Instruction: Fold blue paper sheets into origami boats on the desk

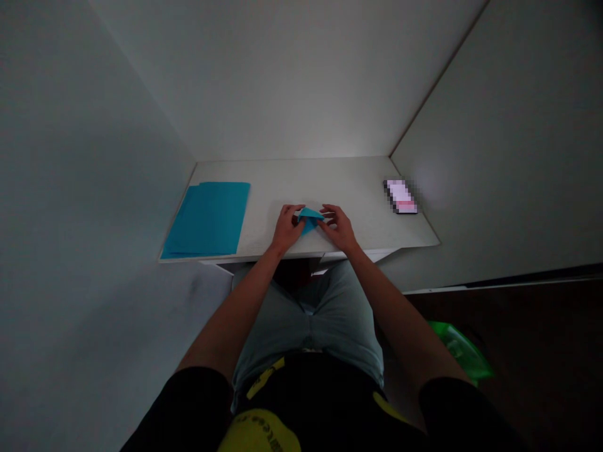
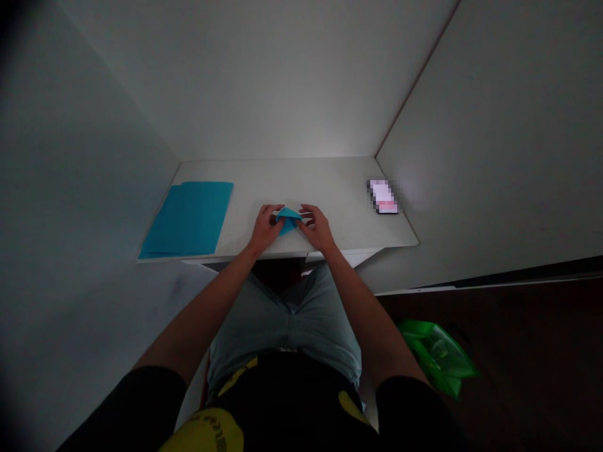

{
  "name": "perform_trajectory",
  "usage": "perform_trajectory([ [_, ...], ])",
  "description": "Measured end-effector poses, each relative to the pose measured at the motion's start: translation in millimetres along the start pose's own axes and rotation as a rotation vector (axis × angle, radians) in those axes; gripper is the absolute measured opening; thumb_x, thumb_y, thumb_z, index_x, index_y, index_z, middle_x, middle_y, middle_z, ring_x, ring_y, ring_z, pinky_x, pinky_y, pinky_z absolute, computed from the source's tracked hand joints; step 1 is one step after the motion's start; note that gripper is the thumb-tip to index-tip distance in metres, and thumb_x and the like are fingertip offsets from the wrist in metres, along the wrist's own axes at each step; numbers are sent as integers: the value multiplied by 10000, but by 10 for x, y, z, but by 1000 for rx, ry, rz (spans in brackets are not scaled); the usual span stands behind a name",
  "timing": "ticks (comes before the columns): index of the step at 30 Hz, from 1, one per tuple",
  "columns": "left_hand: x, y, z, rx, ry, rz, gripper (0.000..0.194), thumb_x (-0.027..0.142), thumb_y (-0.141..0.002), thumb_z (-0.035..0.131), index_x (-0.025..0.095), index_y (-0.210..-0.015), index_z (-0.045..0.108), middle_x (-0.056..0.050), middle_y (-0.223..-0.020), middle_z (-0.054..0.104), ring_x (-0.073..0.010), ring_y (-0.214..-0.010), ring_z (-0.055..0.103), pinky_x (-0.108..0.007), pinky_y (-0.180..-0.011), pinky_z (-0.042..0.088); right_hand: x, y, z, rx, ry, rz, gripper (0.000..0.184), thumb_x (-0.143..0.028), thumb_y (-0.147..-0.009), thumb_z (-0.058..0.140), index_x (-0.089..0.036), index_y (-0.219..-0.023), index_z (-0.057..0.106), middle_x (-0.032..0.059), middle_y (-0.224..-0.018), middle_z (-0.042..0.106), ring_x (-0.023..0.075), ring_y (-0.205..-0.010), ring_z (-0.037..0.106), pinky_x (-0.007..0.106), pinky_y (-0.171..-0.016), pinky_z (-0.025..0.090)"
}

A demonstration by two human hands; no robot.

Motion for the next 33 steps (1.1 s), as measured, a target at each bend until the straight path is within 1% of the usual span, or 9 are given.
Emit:
perform_trajectory([
  [3, -36, -2, -2, -13, 59, -17, 424, 165, -881, 741, 230, -1299, 741, -101, -1286, 613, -155, -906, 684, -302, -837, 614, -13, -13, 69, -73, 67, -45, 477, -539, -965, 739, -285, -1364, 681, 127, -1325, 727, 300, -1196, 715, 484, -960, 626],
  [6, -128, -12, -59, 30, 144, -70, 399, 224, -868, 762, 227, -1266, 741, -104, -1307, 654, -177, -985, 712, -303, -846, 622, -100, -19, 146, -143, 179, -135, 394, -482, -961, 758, -315, -1317, 746, 113, -1426, 685, 321, -1326, 653, 560, -1154, 529],
  [8, -207, -21, -84, 44, 223, -127, 372, 268, -861, 772, 215, -1227, 736, -101, -1273, 700, -186, -995, 725, -307, -840, 628, -129, -23, 159, -150, 201, -152, 411, -465, -969, 748, -328, -1356, 741, 109, -1468, 660, 322, -1351, 636, 563, -1188, 499],
  [15, -290, -58, -71, -21, 369, -208, 390, 302, -777, 847, 195, -1136, 739, -97, -1183, 787, -211, -962, 765, -358, -859, 652, 26, -33, 49, -79, 74, 1, 363, -499, -994, 675, -270, -1268, 744, 75, -1115, 783, 227, -867, 701, 400, -822, 601],
  [21, -233, -17, 40, -159, 310, -192, 479, 361, -779, 886, 189, -1204, 747, -115, -1228, 784, -194, -914, 765, -345, -851, 641, 164, -31, -160, 104, 40, 99, 325, -489, -970, 626, -239, -1129, 761, 78, -1016, 767, 216, -810, 676, 366, -739, 578],
  [26, -257, -7, 48, -107, 333, -203, 650, 331, -735, 925, 208, -1321, 673, -70, -1057, 803, -189, -887, 762, -330, -842, 615, 137, -40, -72, 20, 23, 98, 367, -488, -960, 636, -253, -1216, 753, 71, -1048, 763, 218, -836, 680, 367, -745, 576],
  [29, -263, -15, 65, -124, 284, -210, 430, 394, -792, 880, 201, -1151, 742, -41, -948, 797, -197, -877, 749, -339, -856, 604, 154, -45, -38, -8, 32, 135, 464, -577, -923, 716, -240, -1239, 749, 42, -929, 744, 192, -718, 628, 343, -679, 546],
  [31, -251, -26, 53, -123, 228, -200, 299, 474, -862, 811, 203, -985, 782, -37, -907, 792, -201, -845, 732, -342, -830, 598, 166, -49, -12, -35, 42, 152, 462, -652, -918, 719, -234, -1105, 778, 22, -814, 710, 189, -679, 603, 337, -656, 522],
  [33, -245, -33, 38, -115, 199, -201, 321, 526, -909, 748, 211, -929, 808, -33, -878, 794, -205, -817, 723, -343, -810, 592, 162, -54, -10, -38, 38, 152, 492, -719, -928, 684, -237, -970, 777, 19, -767, 692, 194, -685, 603, 338, -660, 513],
])
Point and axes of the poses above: each hand's wrist, its own y-axis away from the middle knuckle, its own z-axis out of the palm, x = y × z, the point moved 9 cm from there along -y, towards the middle knuckle
